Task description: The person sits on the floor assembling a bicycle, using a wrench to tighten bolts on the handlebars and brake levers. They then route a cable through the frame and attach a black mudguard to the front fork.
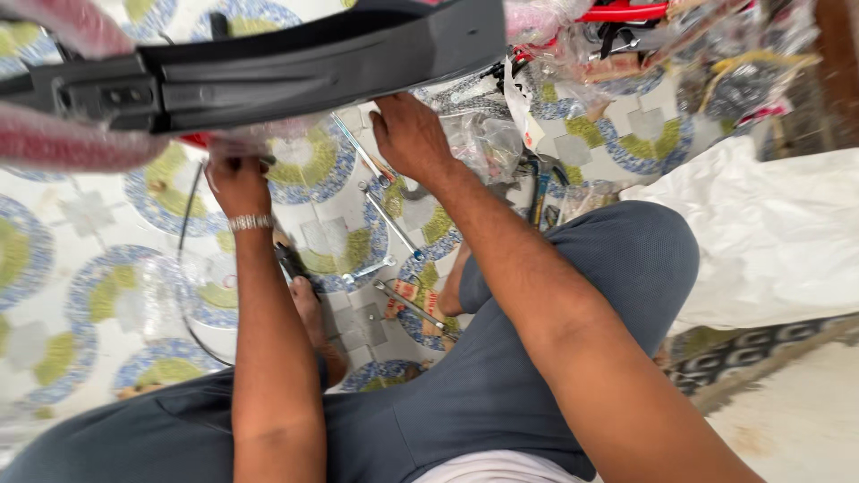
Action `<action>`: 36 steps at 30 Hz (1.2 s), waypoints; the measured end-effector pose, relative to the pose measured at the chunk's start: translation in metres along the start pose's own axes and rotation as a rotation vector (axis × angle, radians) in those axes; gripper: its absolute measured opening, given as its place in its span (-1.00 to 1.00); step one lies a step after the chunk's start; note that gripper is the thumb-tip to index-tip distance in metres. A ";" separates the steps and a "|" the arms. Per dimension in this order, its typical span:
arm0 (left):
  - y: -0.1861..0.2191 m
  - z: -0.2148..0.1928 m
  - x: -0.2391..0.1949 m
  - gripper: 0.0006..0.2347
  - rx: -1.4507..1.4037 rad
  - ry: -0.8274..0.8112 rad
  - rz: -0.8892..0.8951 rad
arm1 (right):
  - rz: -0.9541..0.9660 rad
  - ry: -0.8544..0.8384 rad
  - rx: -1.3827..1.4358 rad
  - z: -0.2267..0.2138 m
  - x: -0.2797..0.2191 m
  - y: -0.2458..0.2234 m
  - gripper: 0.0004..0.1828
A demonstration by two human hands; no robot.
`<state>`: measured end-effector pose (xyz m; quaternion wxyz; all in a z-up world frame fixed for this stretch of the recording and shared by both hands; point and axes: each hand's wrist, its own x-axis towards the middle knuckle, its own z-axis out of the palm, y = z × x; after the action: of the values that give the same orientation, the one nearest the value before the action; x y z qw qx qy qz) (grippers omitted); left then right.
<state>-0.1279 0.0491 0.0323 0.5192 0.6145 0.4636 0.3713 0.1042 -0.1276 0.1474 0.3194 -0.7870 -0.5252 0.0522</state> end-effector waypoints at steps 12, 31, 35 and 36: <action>-0.002 -0.020 0.004 -0.89 0.057 0.004 0.125 | -0.039 0.136 0.126 0.002 0.017 -0.002 -0.82; 0.026 -0.002 0.011 -0.89 0.209 0.087 0.088 | 0.232 0.205 0.140 0.016 0.041 -0.009 -0.65; 0.033 -0.001 0.008 -0.93 0.187 0.092 0.072 | 0.389 -0.028 0.143 0.019 0.039 -0.012 -0.76; 0.036 0.000 0.007 -0.93 0.236 0.104 0.068 | 0.367 0.029 0.165 0.022 0.037 -0.015 -0.76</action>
<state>-0.1193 0.0550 0.0680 0.4056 0.6665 0.5095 0.3628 0.0995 -0.0821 0.1477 0.3756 -0.8413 -0.3623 0.1412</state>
